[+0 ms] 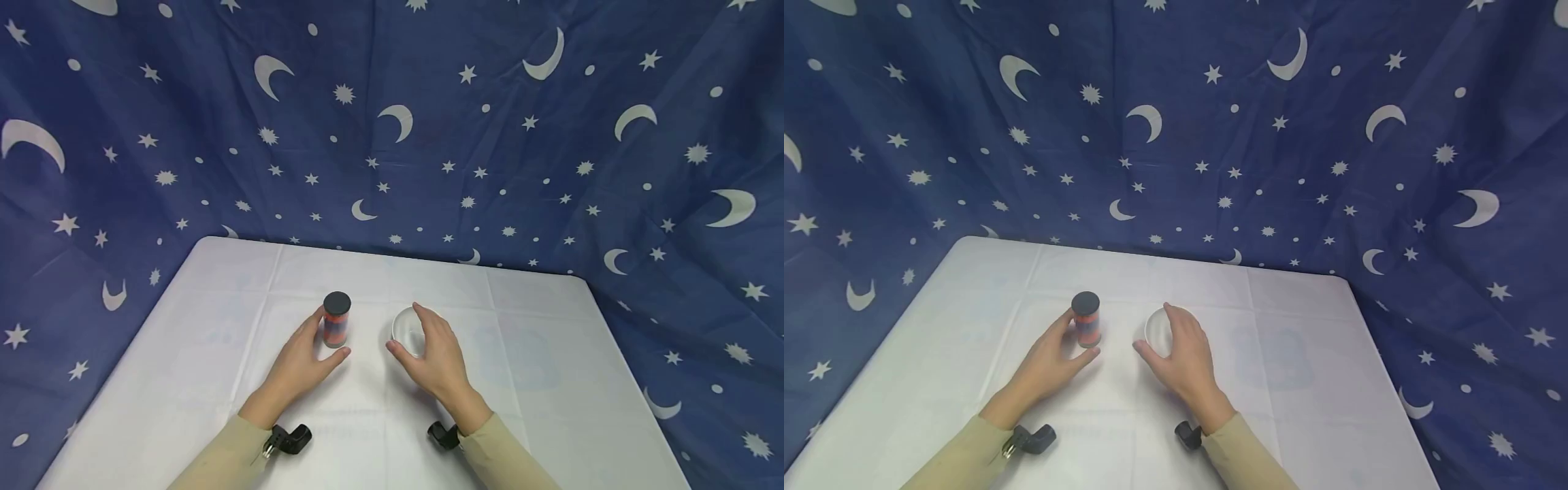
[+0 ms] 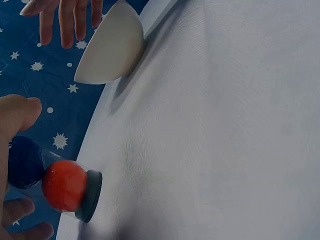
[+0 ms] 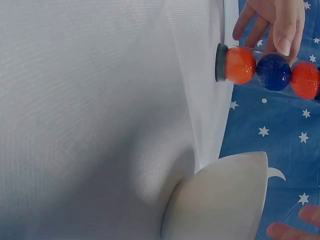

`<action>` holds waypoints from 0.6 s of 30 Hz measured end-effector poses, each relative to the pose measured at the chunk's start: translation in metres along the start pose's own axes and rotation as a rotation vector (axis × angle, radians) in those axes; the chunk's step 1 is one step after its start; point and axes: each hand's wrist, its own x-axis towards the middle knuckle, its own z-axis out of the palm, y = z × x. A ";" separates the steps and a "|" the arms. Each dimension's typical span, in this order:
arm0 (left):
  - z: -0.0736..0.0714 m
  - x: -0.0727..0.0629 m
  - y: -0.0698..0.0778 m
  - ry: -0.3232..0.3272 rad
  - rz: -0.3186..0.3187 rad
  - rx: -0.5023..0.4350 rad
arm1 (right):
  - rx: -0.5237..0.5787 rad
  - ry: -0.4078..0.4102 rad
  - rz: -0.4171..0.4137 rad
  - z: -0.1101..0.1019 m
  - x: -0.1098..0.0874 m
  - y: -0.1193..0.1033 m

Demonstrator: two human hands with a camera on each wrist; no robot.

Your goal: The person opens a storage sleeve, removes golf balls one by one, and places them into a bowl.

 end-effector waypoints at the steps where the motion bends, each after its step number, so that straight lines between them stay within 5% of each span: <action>1: 0.001 0.001 0.000 -0.001 -0.002 -0.013 | 0.007 -0.007 -0.001 0.000 0.000 0.000; 10: 0.008 0.010 0.004 0.042 0.001 -0.115 | 0.206 -0.061 0.040 0.006 0.006 -0.001; 18: 0.011 0.011 0.003 0.093 0.000 -0.117 | 0.259 -0.089 0.088 0.016 0.012 -0.005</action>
